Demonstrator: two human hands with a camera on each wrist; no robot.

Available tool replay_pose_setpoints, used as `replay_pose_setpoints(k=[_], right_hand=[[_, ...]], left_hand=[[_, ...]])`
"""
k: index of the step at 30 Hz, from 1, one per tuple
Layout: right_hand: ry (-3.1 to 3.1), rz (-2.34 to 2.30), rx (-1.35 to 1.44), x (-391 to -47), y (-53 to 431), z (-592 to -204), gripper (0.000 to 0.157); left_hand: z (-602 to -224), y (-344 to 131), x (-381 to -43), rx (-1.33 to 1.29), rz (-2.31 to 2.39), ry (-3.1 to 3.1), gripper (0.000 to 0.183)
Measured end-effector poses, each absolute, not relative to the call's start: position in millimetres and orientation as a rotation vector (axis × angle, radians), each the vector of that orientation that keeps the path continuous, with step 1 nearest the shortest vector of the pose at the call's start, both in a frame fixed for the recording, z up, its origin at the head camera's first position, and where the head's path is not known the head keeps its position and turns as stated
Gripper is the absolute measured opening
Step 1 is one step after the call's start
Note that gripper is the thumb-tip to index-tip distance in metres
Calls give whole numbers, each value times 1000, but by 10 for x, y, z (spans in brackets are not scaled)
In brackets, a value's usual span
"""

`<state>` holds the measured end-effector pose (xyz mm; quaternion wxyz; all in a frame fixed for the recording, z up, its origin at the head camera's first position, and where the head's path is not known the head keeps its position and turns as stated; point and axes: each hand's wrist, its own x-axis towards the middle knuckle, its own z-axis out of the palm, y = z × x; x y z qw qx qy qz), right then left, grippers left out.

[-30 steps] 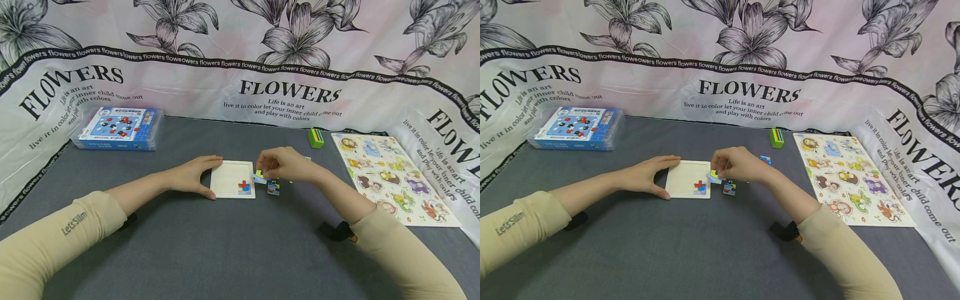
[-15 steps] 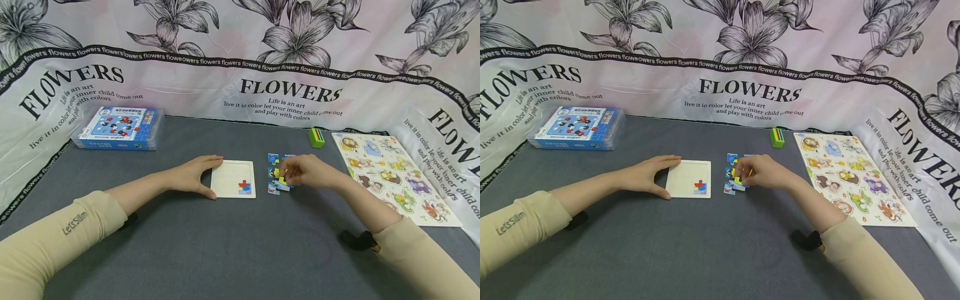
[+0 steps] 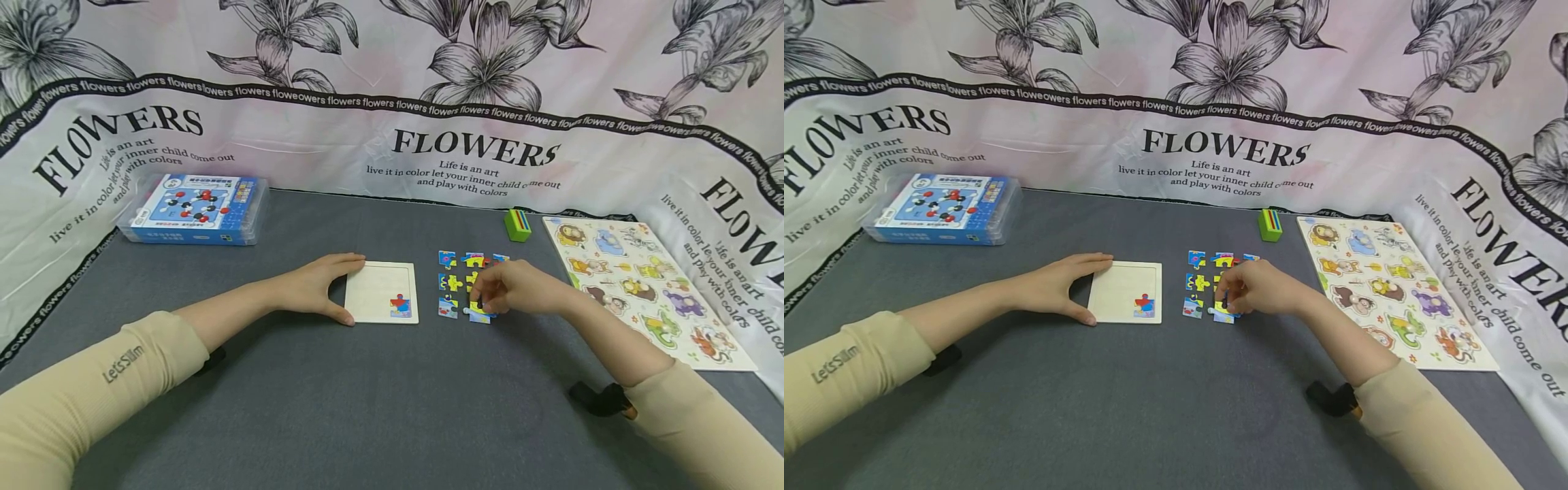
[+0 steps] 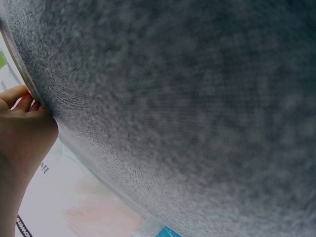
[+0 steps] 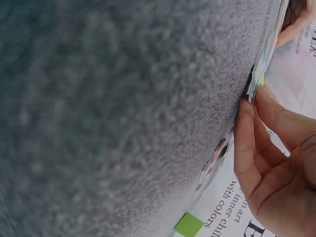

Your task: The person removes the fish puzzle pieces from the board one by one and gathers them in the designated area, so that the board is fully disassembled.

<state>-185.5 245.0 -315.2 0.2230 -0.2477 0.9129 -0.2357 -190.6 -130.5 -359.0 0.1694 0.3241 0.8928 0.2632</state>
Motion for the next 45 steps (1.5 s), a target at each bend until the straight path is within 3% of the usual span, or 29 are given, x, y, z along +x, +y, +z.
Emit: replay_pose_setpoints(k=[27,45], right_hand=[[2601,-603,-653,-1861,2410,-3066,7],[2547,-693,-802,-1915,1939,-3026,13]], left_hand=[[-3578,-1325,-1915,926,753,2543,105],[-3579,-1321,-1911,922,759,2537,106]])
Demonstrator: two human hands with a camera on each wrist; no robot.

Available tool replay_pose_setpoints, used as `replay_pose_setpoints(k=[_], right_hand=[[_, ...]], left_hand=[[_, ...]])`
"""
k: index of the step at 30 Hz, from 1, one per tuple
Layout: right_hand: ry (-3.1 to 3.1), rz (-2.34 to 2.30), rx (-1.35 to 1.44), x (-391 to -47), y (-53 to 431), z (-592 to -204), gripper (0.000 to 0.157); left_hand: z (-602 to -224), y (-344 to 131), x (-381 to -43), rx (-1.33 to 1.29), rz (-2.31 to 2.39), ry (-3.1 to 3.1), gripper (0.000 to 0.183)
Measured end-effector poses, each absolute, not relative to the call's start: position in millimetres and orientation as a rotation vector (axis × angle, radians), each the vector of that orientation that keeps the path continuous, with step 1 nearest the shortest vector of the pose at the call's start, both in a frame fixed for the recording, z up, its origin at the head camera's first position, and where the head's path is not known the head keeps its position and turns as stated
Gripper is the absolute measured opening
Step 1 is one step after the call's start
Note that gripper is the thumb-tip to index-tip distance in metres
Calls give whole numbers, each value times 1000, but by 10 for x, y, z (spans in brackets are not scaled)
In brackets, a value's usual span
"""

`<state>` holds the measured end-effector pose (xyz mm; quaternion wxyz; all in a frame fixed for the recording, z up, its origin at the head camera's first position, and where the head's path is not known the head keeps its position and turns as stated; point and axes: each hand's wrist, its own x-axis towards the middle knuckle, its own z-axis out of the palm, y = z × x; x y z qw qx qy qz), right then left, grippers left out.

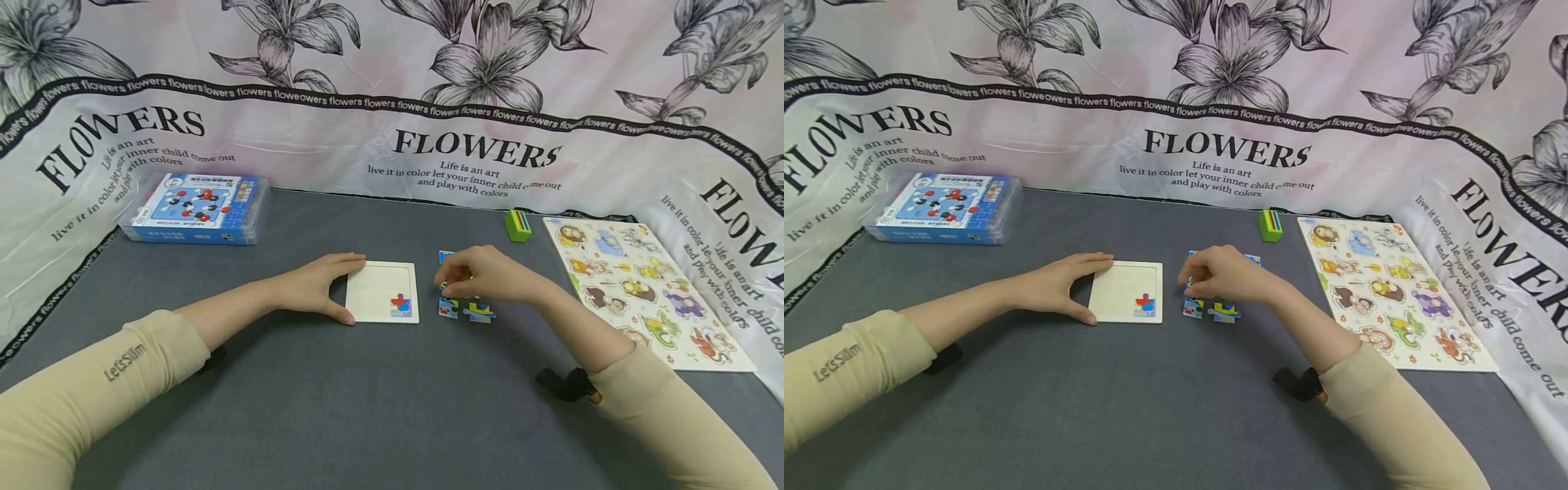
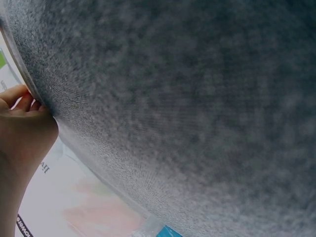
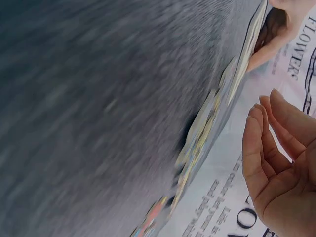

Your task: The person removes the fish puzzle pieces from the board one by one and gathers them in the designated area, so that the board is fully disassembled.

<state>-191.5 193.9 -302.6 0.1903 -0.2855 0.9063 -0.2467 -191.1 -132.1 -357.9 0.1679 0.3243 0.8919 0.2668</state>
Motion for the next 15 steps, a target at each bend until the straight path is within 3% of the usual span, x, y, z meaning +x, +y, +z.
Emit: replay_pose_setpoints(k=[15], right_hand=[[2486,-648,-887,-1965,1502,-3047,18]], left_hand=[[-3626,-1319,-1940,917,764,2539,105]])
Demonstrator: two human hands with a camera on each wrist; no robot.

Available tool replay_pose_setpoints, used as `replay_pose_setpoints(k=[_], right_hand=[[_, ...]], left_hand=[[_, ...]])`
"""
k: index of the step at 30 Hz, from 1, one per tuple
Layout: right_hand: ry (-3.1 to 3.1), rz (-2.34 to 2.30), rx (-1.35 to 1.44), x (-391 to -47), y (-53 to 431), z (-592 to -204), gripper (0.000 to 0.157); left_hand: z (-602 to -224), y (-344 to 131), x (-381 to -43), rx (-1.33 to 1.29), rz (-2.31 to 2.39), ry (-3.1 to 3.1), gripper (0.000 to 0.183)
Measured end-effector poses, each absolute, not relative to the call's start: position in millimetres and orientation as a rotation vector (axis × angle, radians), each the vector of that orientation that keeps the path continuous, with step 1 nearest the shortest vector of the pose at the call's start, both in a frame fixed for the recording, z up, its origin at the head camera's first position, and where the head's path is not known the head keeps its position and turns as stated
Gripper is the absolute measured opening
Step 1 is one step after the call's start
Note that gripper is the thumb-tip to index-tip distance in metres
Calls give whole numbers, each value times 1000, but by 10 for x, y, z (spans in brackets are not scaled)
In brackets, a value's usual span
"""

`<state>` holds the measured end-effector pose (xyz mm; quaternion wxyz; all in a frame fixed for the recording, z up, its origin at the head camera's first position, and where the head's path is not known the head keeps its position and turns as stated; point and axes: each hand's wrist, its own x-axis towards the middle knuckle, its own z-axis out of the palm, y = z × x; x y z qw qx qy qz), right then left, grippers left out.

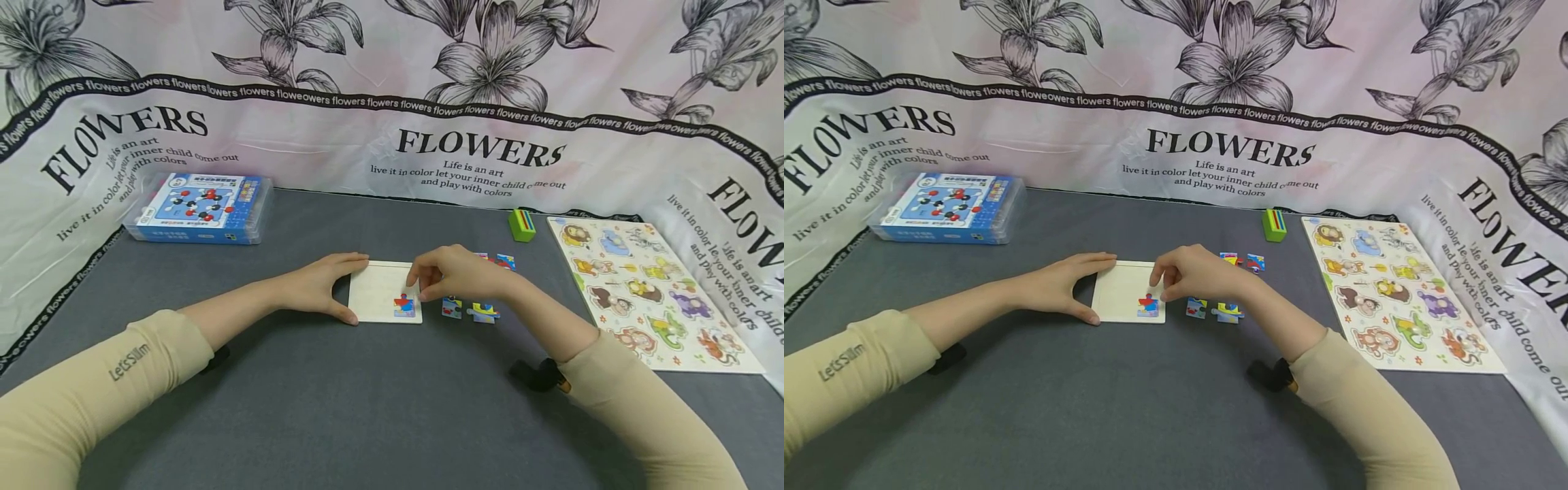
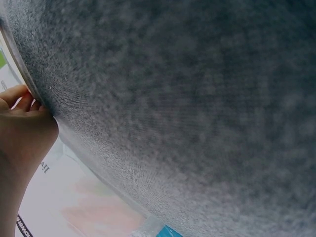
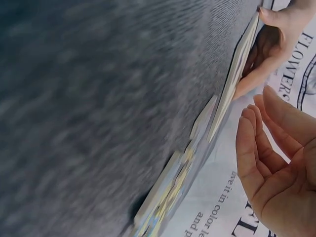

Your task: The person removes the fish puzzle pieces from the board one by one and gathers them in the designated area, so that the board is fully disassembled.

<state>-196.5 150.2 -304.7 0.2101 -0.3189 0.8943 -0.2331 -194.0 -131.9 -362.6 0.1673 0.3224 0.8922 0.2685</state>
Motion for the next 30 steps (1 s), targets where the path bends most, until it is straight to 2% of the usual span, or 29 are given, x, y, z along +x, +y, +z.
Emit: replay_pose_setpoints(k=[10,21,30], right_hand=[[2425,-635,-920,-2028,1297,-3117,17],[2419,-620,-937,-2006,1240,-3165,31],[2418,-607,-939,-1999,1221,-3191,30]], left_hand=[[-3619,-1307,-1939,924,773,2531,105],[-3630,-1312,-1944,926,774,2531,105],[-3626,-1319,-1934,926,782,2526,105]])
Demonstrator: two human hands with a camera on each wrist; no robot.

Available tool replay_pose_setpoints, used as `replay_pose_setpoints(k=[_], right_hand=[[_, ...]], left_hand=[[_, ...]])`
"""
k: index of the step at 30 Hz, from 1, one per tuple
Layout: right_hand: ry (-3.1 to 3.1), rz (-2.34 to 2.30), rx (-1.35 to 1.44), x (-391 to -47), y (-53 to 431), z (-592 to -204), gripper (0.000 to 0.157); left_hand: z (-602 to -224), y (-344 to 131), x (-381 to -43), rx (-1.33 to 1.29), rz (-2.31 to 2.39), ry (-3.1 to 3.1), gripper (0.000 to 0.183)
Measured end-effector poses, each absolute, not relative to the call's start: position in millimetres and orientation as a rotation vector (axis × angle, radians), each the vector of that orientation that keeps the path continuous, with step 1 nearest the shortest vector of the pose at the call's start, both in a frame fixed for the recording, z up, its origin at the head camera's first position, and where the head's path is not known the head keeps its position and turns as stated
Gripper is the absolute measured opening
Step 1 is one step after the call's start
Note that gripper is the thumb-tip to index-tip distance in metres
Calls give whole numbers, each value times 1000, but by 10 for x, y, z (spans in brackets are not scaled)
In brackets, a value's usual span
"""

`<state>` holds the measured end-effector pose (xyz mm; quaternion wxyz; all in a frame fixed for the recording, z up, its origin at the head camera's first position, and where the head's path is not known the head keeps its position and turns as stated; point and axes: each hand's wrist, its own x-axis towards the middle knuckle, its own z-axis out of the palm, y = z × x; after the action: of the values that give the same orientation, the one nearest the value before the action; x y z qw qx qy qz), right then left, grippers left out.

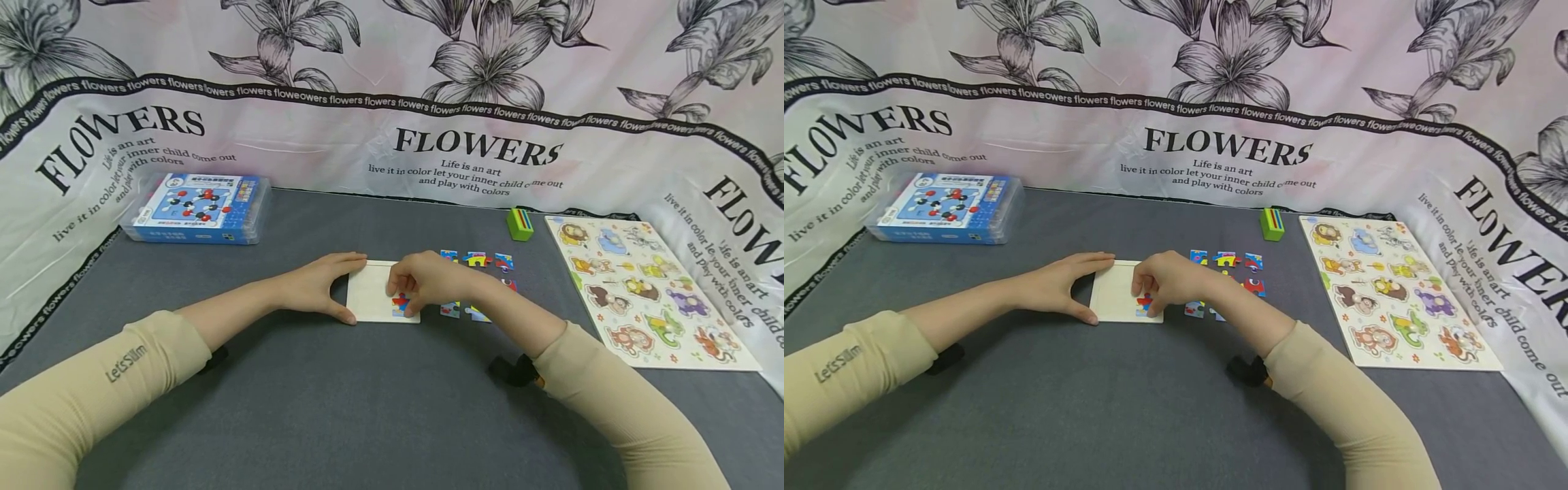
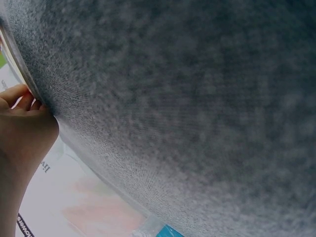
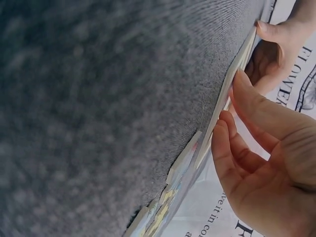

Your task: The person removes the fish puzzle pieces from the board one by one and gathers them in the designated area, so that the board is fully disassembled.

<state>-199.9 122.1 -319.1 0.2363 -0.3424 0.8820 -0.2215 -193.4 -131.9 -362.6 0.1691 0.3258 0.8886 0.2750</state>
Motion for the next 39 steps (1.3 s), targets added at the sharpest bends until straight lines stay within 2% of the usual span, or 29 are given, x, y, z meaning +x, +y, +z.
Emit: replay_pose_setpoints(k=[19,39], right_hand=[[2431,-615,-949,-2005,1230,-3214,26],[2425,-609,-917,-2005,1194,-3225,30]], left_hand=[[-3603,-1331,-1939,937,771,2542,105],[-3624,-1331,-1933,950,790,2535,105]])
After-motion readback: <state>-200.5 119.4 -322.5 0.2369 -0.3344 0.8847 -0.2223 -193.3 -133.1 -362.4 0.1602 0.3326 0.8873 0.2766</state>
